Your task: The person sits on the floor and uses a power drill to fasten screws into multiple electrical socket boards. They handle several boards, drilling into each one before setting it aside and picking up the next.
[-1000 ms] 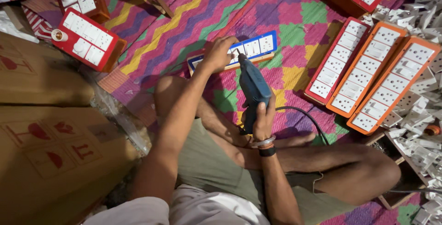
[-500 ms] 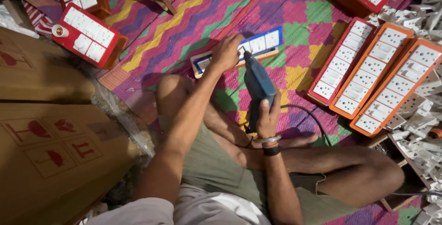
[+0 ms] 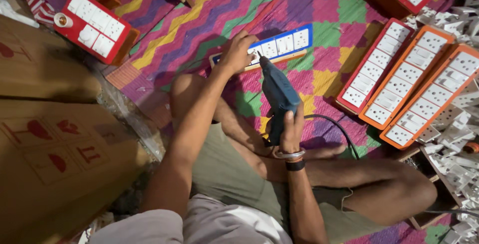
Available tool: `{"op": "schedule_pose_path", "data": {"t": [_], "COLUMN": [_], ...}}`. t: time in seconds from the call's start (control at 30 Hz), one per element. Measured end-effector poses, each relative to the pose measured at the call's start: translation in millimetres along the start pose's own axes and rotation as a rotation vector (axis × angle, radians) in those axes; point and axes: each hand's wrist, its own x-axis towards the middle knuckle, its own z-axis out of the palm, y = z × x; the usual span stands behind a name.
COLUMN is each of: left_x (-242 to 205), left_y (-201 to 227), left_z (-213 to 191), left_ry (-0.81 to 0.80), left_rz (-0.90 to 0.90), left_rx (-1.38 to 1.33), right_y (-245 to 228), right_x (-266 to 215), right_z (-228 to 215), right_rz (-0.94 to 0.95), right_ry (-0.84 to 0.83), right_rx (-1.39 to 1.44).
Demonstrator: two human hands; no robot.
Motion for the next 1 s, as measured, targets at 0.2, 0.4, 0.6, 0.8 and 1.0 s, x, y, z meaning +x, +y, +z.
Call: {"op": "schedule_pose_path", "data": {"t": [0.2,0.4,0.6,0.8,1.0], "left_x": [-2.6,-8.1,-7.4,-21.3,-34.8], "left_y": [-11.3,-13.0,-4.1,-7.1,-28.0], "left_z": [8.3,13.9,10.9,-20.6,-18.7], "left_ry": [0.058,0.069,0.119,0.093,0.054], "left_rz": [0.019,0.003,0.048,0.092,-0.054], "left_rx": [-0.085,-0.091,-0.042,0.094,-0.104], "right_y": [-2.3,0.7,9.4,2.8,5.1], "right_x": [4.7,5.0,12.9,7.5,-1.7], "right_z": [9.4,8.6,6.6,11.6,21.6], "right_rz": [0.026,0.035,-0.128,-0.047,-0.059], "right_ry": [-0.044,-0.045,-0.020,-0.080,-0.164], "right_rx": [-0.004,-0.011,-0.281,-0.210,-0.249]}}
